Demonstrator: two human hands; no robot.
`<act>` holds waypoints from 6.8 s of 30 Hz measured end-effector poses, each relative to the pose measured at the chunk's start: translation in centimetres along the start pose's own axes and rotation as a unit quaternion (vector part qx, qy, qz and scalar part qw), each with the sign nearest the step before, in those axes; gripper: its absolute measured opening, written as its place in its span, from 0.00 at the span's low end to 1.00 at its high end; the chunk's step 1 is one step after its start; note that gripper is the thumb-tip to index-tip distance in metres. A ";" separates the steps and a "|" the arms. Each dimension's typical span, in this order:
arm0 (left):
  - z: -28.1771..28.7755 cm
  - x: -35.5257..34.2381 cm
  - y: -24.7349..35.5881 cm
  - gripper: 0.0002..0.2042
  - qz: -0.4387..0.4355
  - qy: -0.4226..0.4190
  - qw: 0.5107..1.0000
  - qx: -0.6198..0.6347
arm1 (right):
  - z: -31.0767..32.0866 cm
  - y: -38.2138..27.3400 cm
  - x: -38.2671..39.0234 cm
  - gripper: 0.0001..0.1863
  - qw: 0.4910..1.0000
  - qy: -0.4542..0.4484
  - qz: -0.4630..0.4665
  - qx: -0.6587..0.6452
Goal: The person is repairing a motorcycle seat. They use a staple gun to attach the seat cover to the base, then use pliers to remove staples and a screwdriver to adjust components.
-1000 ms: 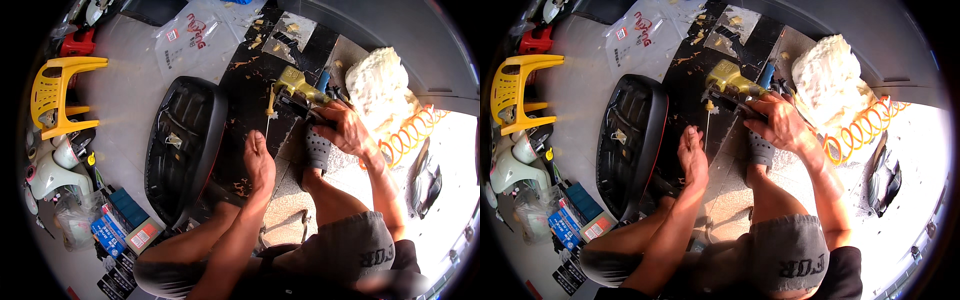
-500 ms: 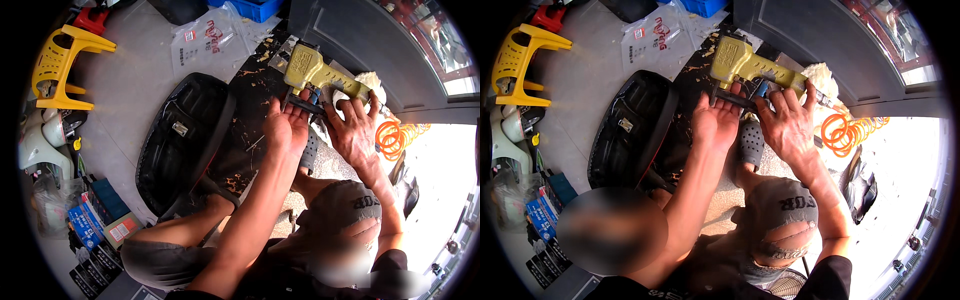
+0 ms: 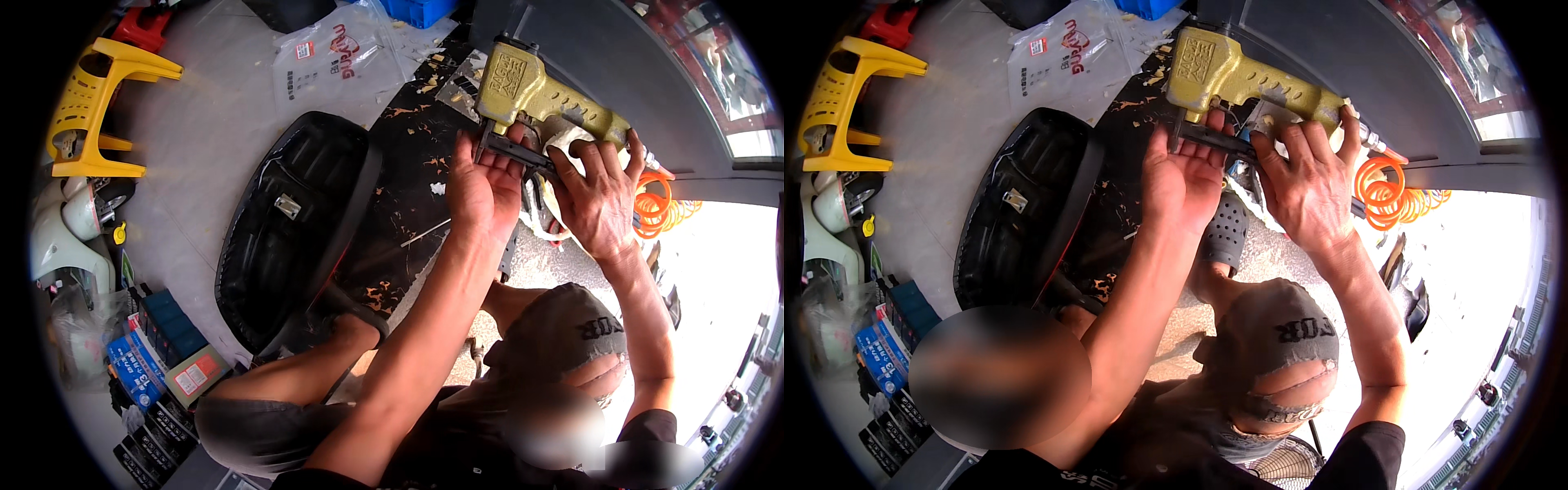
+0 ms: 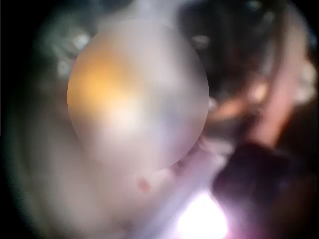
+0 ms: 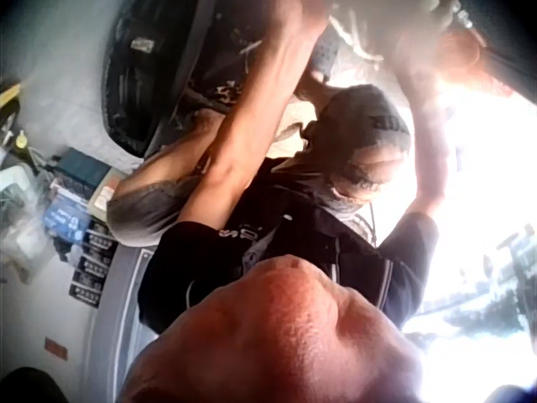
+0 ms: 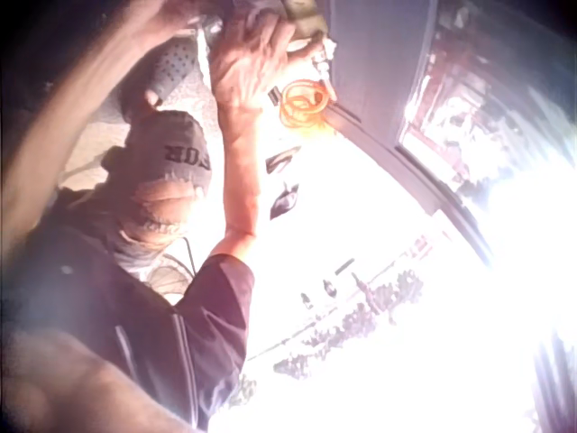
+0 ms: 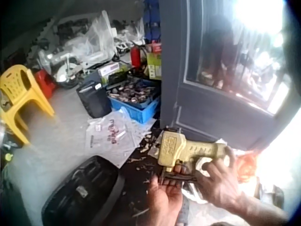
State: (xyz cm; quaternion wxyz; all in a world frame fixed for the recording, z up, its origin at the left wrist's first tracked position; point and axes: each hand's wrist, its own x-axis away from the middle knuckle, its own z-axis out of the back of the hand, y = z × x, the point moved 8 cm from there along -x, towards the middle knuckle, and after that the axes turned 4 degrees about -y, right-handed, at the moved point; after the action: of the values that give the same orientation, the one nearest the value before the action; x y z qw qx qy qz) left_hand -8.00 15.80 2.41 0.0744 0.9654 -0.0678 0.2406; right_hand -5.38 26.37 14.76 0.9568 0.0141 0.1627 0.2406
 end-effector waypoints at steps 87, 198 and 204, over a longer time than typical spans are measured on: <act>-8.7 -12.5 27.3 0.09 -0.382 0.108 0.488 -0.777 | -28.3 -0.5 -6.1 0.29 0.646 -0.353 -0.145 -0.661; 2.1 -9.9 11.1 0.10 -0.196 -0.298 0.254 -0.899 | -21.6 -2.1 -4.0 0.07 0.916 -0.055 -0.100 -0.384; 3.7 -9.5 13.9 0.26 -0.226 -0.179 0.435 -0.853 | -21.8 -1.6 -3.8 0.11 0.921 -0.086 -0.101 -0.367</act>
State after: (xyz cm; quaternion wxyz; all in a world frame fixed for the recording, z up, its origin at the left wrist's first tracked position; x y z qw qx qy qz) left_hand -16.91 2.42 -3.76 0.8982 0.4146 -0.0302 -0.1432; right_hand -14.76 22.04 -4.89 0.9244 -0.3338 -0.0198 0.1837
